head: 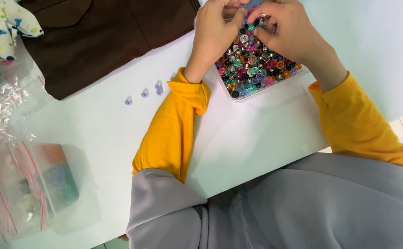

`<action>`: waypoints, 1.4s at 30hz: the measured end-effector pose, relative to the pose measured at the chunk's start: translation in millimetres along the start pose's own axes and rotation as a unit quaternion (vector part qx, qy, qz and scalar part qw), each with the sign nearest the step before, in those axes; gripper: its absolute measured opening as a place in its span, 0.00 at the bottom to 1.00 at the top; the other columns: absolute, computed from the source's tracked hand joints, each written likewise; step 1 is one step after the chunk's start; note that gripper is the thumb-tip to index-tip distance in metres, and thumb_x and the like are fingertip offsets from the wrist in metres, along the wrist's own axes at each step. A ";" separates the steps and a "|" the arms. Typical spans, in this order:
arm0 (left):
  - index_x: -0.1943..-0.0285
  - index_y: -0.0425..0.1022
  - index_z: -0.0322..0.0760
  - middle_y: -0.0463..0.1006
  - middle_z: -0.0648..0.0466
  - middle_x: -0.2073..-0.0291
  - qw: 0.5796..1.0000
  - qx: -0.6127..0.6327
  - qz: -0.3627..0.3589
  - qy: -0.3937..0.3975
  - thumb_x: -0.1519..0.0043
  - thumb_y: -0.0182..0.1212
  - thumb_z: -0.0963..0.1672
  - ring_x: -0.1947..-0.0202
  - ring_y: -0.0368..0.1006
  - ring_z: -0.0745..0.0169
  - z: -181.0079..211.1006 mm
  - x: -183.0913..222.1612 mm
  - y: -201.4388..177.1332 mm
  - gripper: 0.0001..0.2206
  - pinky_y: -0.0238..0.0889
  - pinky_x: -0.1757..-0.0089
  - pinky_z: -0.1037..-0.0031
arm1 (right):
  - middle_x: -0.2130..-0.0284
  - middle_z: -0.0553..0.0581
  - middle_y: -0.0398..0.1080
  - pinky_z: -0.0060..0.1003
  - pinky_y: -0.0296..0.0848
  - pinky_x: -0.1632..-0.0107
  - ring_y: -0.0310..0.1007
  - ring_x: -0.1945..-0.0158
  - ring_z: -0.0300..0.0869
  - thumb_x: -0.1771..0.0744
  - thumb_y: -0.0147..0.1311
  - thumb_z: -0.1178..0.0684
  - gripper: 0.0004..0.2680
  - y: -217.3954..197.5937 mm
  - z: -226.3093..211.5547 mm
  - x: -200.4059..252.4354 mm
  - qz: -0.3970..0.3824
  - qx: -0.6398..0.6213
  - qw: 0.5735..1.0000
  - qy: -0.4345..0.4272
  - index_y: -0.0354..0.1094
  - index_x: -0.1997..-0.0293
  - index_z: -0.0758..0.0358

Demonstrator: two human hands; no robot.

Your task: Sorting various colored buttons from a large container into small individual plastic bags.

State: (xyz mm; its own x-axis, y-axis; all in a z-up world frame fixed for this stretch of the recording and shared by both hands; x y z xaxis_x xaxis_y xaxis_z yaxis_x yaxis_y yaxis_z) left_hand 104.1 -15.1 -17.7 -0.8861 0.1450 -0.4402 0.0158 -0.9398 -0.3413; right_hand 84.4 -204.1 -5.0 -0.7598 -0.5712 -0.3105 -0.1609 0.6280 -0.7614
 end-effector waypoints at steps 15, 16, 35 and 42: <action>0.54 0.78 0.42 0.87 0.58 0.64 1.000 -0.003 0.008 0.003 0.41 0.57 0.40 0.60 0.86 0.68 7.4 1.5 1.3 0.08 0.81 0.58 0.77 | 0.62 0.58 0.72 0.46 0.70 0.54 0.70 0.57 0.51 0.30 0.60 0.59 0.03 13.8 9.3 3.2 -0.080 0.095 0.992 -0.023 0.75 0.54 0.66; 0.54 0.78 0.42 0.87 0.58 0.64 1.000 -0.004 0.008 0.004 0.41 0.57 0.40 0.60 0.86 0.68 8.1 2.3 0.9 0.08 0.81 0.58 0.77 | 0.62 0.58 0.72 0.46 0.70 0.54 0.70 0.57 0.51 0.30 0.60 0.59 0.03 11.2 6.9 2.3 -0.079 0.095 0.992 -0.024 0.75 0.54 0.66; 0.46 0.73 0.43 0.73 0.56 0.54 0.983 -0.006 0.168 0.072 0.33 0.59 0.38 0.61 0.71 0.69 41.0 91.4 -117.4 0.09 0.65 0.60 0.78 | 0.52 0.63 0.76 0.31 0.81 0.48 0.80 0.52 0.43 0.28 0.49 0.60 0.08 -3.2 -144.6 -39.7 -0.078 -0.380 0.903 0.187 0.64 0.43 0.67; 0.52 0.74 0.31 0.74 0.48 0.59 0.982 -0.149 0.106 0.043 0.35 0.60 0.36 0.64 0.69 0.59 27.3 180.4 -206.7 0.05 0.67 0.57 0.71 | 0.66 0.58 0.77 0.30 0.81 0.56 0.80 0.64 0.40 0.30 0.55 0.58 0.04 49.8 -205.4 -46.4 -0.126 -0.300 0.946 0.013 0.72 0.56 0.69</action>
State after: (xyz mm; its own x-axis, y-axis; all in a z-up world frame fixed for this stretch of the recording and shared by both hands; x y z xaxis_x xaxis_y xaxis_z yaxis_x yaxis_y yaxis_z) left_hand -71.6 196.8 -3.9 -0.8057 -0.0064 -0.5923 0.3420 -0.8215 -0.4563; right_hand -17.8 -37.8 88.3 -0.6631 -0.7349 -0.1422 -0.6614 0.6643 -0.3482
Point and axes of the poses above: each hand's wrist, its own x-axis away from the middle knuckle, its own y-axis out of the palm, z = x × y, the point moved 3 cm from there along -x, towards the middle knuckle
